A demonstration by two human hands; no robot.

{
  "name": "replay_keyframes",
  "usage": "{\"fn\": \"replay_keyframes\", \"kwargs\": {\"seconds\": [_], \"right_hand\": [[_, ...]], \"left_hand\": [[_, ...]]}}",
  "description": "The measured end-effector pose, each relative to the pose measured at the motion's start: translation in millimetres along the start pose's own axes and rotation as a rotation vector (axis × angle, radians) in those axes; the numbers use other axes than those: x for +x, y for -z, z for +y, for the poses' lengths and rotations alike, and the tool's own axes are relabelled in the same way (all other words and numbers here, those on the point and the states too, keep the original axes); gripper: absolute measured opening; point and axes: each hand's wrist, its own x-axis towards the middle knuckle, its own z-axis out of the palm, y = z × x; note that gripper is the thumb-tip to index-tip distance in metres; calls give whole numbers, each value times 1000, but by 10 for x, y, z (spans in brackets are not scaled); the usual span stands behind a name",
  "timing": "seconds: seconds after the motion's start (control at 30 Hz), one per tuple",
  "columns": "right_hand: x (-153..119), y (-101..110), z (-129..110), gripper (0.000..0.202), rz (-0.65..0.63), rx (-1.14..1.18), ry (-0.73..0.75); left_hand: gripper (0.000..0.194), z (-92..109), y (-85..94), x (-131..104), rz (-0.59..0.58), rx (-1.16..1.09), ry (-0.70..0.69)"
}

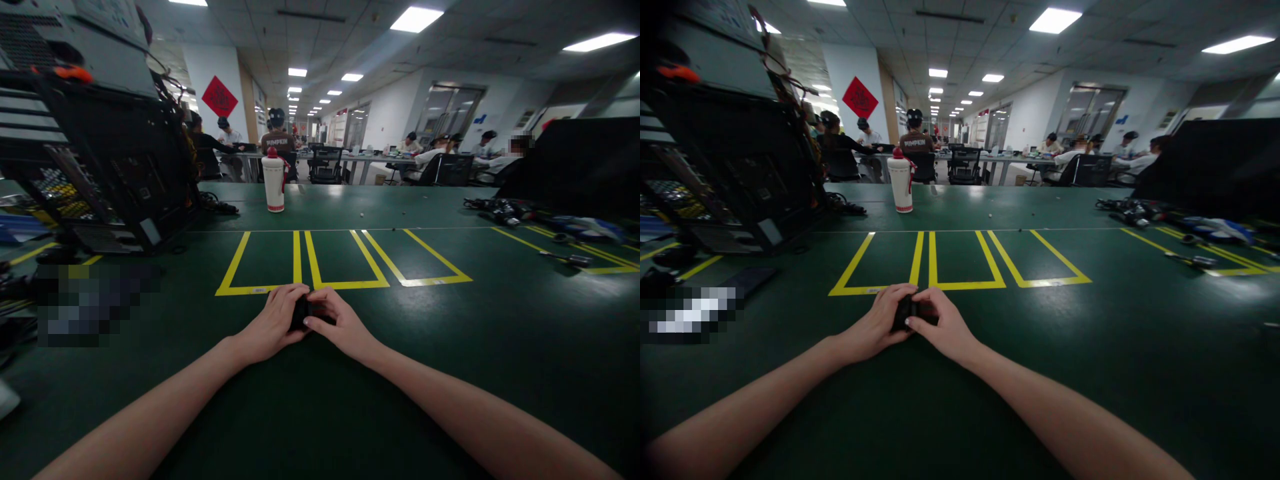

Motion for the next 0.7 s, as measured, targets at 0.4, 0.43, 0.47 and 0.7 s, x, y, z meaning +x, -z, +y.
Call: {"fn": "replay_keyframes", "kwargs": {"seconds": [0.4, 0.43, 0.47, 0.7], "right_hand": [[4, 2, 12, 29, -18, 14, 6], [2, 4, 8, 27, -18, 9, 8], [1, 4, 6, 25, -15, 8, 7], [9, 4, 31, 35, -23, 33, -48]], "left_hand": [[65, -1, 0, 3, 7, 0, -5], [64, -3, 1, 3, 5, 1, -4], [62, -4, 2, 3, 5, 2, -3], [63, 4, -5, 3, 20, 1, -1]]}}
